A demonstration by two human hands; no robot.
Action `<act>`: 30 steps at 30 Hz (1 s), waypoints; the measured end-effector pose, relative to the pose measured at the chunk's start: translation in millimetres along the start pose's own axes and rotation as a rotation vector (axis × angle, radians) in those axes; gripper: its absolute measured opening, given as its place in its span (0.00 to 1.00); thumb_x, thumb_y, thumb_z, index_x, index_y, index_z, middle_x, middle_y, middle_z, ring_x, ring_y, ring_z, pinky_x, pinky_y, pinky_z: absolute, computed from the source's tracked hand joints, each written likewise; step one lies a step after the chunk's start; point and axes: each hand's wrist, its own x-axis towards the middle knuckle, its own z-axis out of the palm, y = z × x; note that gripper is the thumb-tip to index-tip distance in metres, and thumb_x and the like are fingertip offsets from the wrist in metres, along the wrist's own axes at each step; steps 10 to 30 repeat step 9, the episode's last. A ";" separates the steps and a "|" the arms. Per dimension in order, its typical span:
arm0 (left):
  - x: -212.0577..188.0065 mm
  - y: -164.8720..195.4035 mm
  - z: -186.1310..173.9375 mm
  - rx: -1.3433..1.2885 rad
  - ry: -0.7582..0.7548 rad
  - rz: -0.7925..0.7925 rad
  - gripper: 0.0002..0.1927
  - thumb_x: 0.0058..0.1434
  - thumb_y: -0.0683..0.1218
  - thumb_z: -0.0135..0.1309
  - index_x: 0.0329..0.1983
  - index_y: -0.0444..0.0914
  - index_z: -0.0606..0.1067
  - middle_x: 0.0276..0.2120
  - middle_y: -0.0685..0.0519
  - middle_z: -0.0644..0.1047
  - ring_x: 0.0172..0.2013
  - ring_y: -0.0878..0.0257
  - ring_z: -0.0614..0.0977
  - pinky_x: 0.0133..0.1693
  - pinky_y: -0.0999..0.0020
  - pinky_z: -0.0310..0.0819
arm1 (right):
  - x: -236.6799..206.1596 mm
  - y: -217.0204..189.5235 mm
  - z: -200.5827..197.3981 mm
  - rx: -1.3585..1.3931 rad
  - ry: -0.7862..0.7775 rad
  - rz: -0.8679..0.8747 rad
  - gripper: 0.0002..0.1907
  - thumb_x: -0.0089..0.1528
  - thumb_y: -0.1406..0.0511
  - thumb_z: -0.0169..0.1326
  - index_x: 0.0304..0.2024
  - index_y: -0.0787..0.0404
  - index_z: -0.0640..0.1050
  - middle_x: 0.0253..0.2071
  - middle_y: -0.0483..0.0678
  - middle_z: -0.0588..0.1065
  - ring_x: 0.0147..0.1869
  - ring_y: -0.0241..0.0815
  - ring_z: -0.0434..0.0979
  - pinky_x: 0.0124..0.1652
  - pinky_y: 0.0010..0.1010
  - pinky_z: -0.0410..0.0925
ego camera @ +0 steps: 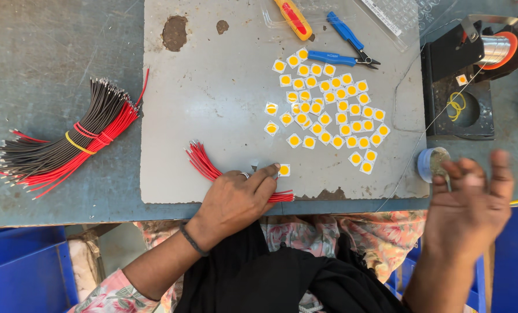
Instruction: The person uses a soldering iron to attach red and black wires to small square LED modules on a workbench. They repeatedly dip the soldering iron tip into a small container of flux or solder paste before making connections. The person handles multiple LED modules and wires throughout the clip.
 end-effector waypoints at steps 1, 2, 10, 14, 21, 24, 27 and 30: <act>0.4 0.1 0.3 0.001 -0.001 -0.001 0.21 0.52 0.52 0.64 0.41 0.34 0.74 0.54 0.48 0.78 0.23 0.57 0.79 0.29 0.61 0.75 | 4.4 -4.7 -13.8 0.118 0.025 0.065 0.20 0.74 0.70 0.56 0.67 0.54 0.70 0.53 0.47 0.76 0.53 0.40 0.76 0.54 0.31 0.69; 0.8 0.3 0.5 0.003 -0.002 -0.002 0.21 0.53 0.53 0.64 0.41 0.34 0.74 0.53 0.49 0.78 0.23 0.57 0.79 0.29 0.61 0.75 | 8.8 -9.2 -28.2 0.237 0.057 0.126 0.20 0.75 0.69 0.56 0.67 0.52 0.68 0.52 0.46 0.76 0.52 0.40 0.76 0.53 0.30 0.69; 3.9 2.1 -0.3 -0.016 -0.035 -0.041 0.22 0.51 0.53 0.64 0.43 0.37 0.75 0.51 0.51 0.78 0.23 0.55 0.79 0.29 0.60 0.75 | 40.3 11.7 -146.1 0.546 0.110 0.149 0.09 0.78 0.65 0.48 0.59 0.55 0.66 0.55 0.48 0.72 0.49 0.38 0.72 0.54 0.26 0.65; 3.9 2.1 -0.3 -0.016 -0.035 -0.041 0.22 0.51 0.53 0.64 0.43 0.37 0.75 0.51 0.51 0.78 0.23 0.55 0.79 0.29 0.60 0.75 | 40.3 11.7 -146.1 0.546 0.110 0.149 0.09 0.78 0.65 0.48 0.59 0.55 0.66 0.55 0.48 0.72 0.49 0.38 0.72 0.54 0.26 0.65; 3.9 2.1 -0.3 -0.016 -0.035 -0.041 0.22 0.51 0.53 0.64 0.43 0.37 0.75 0.51 0.51 0.78 0.23 0.55 0.79 0.29 0.60 0.75 | 40.3 11.7 -146.1 0.546 0.110 0.149 0.09 0.78 0.65 0.48 0.59 0.55 0.66 0.55 0.48 0.72 0.49 0.38 0.72 0.54 0.26 0.65; 3.9 2.1 -0.3 -0.016 -0.035 -0.041 0.22 0.51 0.53 0.64 0.43 0.37 0.75 0.51 0.51 0.78 0.23 0.55 0.79 0.29 0.60 0.75 | 40.3 11.7 -146.1 0.546 0.110 0.149 0.09 0.78 0.65 0.48 0.59 0.55 0.66 0.55 0.48 0.72 0.49 0.38 0.72 0.54 0.26 0.65; 3.9 2.1 -0.3 -0.016 -0.035 -0.041 0.22 0.51 0.53 0.64 0.43 0.37 0.75 0.51 0.51 0.78 0.23 0.55 0.79 0.29 0.60 0.75 | 40.3 11.7 -146.1 0.546 0.110 0.149 0.09 0.78 0.65 0.48 0.59 0.55 0.66 0.55 0.48 0.72 0.49 0.38 0.72 0.54 0.26 0.65; 3.9 2.1 -0.3 -0.016 -0.035 -0.041 0.22 0.51 0.53 0.64 0.43 0.37 0.75 0.51 0.51 0.78 0.23 0.55 0.79 0.29 0.60 0.75 | 40.3 11.7 -146.1 0.546 0.110 0.149 0.09 0.78 0.65 0.48 0.59 0.55 0.66 0.55 0.48 0.72 0.49 0.38 0.72 0.54 0.26 0.65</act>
